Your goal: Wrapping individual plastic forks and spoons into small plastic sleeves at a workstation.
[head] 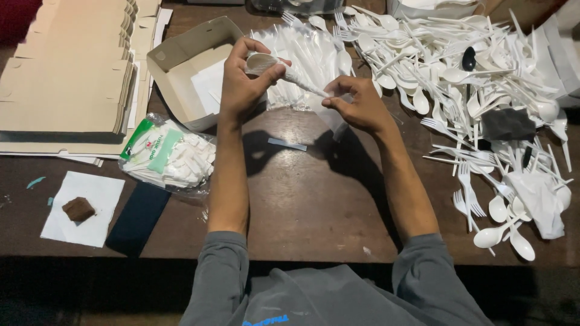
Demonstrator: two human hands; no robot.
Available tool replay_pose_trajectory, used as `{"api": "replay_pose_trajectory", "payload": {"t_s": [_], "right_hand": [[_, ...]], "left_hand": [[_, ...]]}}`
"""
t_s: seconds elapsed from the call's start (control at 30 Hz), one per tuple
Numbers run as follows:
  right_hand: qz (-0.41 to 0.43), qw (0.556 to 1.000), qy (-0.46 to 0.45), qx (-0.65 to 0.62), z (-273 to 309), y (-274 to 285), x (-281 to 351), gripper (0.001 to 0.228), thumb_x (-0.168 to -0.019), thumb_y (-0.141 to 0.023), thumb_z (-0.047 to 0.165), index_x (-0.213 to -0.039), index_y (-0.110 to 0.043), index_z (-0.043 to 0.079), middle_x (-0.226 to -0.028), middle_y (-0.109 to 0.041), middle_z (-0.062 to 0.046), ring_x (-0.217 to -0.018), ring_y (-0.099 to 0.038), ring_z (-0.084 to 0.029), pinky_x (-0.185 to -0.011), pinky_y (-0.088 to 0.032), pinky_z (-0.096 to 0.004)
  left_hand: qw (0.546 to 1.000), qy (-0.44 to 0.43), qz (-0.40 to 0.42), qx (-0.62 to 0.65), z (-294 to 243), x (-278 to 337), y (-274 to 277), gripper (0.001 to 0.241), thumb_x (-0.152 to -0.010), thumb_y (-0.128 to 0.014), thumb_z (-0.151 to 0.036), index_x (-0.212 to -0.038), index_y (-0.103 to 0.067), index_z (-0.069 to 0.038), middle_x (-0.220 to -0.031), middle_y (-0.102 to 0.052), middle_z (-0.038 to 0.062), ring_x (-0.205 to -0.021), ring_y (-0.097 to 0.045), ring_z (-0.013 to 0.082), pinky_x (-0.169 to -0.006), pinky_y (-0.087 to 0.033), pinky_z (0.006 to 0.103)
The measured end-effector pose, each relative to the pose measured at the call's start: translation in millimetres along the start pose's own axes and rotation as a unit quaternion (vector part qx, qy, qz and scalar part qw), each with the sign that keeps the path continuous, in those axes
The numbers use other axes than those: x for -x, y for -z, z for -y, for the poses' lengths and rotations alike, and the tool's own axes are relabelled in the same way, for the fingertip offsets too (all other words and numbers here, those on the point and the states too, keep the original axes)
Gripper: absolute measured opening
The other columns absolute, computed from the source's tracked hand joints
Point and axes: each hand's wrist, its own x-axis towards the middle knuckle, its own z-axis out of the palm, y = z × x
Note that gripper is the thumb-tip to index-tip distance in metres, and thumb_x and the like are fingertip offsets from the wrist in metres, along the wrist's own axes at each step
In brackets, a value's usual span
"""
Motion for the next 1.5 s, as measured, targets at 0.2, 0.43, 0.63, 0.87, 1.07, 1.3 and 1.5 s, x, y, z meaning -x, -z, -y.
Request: {"api": "replay_pose_trajectory", "payload": {"t_s": [0.2, 0.43, 0.63, 0.87, 1.07, 1.3, 1.5], "right_hand": [[0.005, 0.999, 0.032, 0.026, -7.0, -6.8, -1.1, 0.013, -0.097, -0.075, 0.019, -0.097, -0.072, 0.007, -0.086, -0.066, -0.003, -0.077, -0.055, -0.015, -0.07, -0.041, -0.031], [0.015, 0.999, 0.033, 0.02, -5.5, -13.1, -2.3, 0.013, -0.098, -0.073, 0.019, -0.094, -0.074, 0.007, -0.079, -0.066, -0.002, -0.07, -0.053, -0.015, -0.063, -0.039, -0.031], [0.022, 0.999, 0.042, 0.011, 4.4, -12.5, -0.1, 0.013, -0.1, -0.071, 0.016, -0.09, -0.066, 0.008, -0.079, -0.072, -0.003, -0.069, -0.062, -0.013, -0.065, -0.044, -0.03], [0.035, 0.999, 0.01, -0.019, 8.8, -13.1, 2.0, 0.013, -0.102, -0.067, 0.011, -0.091, -0.061, 0.007, -0.079, -0.068, -0.006, -0.071, -0.067, -0.016, -0.061, -0.048, -0.029], [0.026, 0.999, 0.018, -0.041, 12.6, -9.8, 0.8, 0.01, -0.102, -0.066, 0.011, -0.097, -0.065, 0.003, -0.076, -0.071, -0.009, -0.065, -0.07, -0.015, -0.059, -0.054, -0.026], [-0.024, 0.998, 0.059, 0.0, -6.0, -12.9, -1.8, 0.019, -0.107, -0.063, 0.017, -0.092, -0.064, 0.005, -0.07, -0.057, -0.003, -0.057, -0.047, -0.011, -0.05, -0.035, -0.029], [-0.02, 0.999, 0.024, -0.034, 0.9, -11.9, -0.6, 0.021, -0.105, -0.067, 0.016, -0.089, -0.059, 0.006, -0.072, -0.065, -0.007, -0.063, -0.074, -0.017, -0.047, -0.046, -0.025]], "left_hand": [[0.999, 0.029, 0.014, 0.018, 3.2, -2.4, -10.4, 0.034, -0.089, -0.079, -0.01, -0.103, -0.048, -0.012, -0.097, -0.078, 0.025, -0.091, -0.081, 0.0258, -0.076, -0.067, 0.0296], [0.992, 0.097, 0.035, -0.07, 3.7, -3.6, -18.8, 0.032, -0.088, -0.083, -0.017, -0.097, -0.052, -0.016, -0.088, -0.079, 0.005, -0.082, -0.077, 0.0108, -0.067, -0.053, 0.0202], [0.992, 0.088, 0.045, -0.078, 9.4, -3.9, -34.0, 0.028, -0.084, -0.088, -0.014, -0.089, -0.06, -0.017, -0.084, -0.066, -0.005, -0.075, -0.061, 0.0047, -0.067, -0.048, 0.0182], [0.991, 0.058, 0.051, -0.107, 17.7, -3.4, -43.0, 0.015, -0.089, -0.079, -0.019, -0.095, -0.066, -0.015, -0.089, -0.068, -0.004, -0.082, -0.062, 0.0062, -0.077, -0.049, 0.0216], [0.993, 0.004, 0.014, -0.113, 20.4, -6.8, -39.6, 0.008, -0.091, -0.078, -0.01, -0.095, -0.072, -0.011, -0.09, -0.073, 0.001, -0.084, -0.067, 0.0091, -0.075, -0.054, 0.0207], [0.98, 0.009, 0.069, -0.184, 27.6, -6.7, -45.3, 0.013, -0.088, -0.08, -0.029, -0.09, -0.08, -0.016, -0.089, -0.077, -0.005, -0.087, -0.067, 0.0077, -0.081, -0.046, 0.0278], [0.983, -0.036, 0.049, -0.173, 25.2, -5.0, -47.4, 0.014, -0.096, -0.07, -0.025, -0.105, -0.073, -0.015, -0.101, -0.067, -0.001, -0.097, -0.065, 0.0126, -0.086, -0.046, 0.0285]]}}
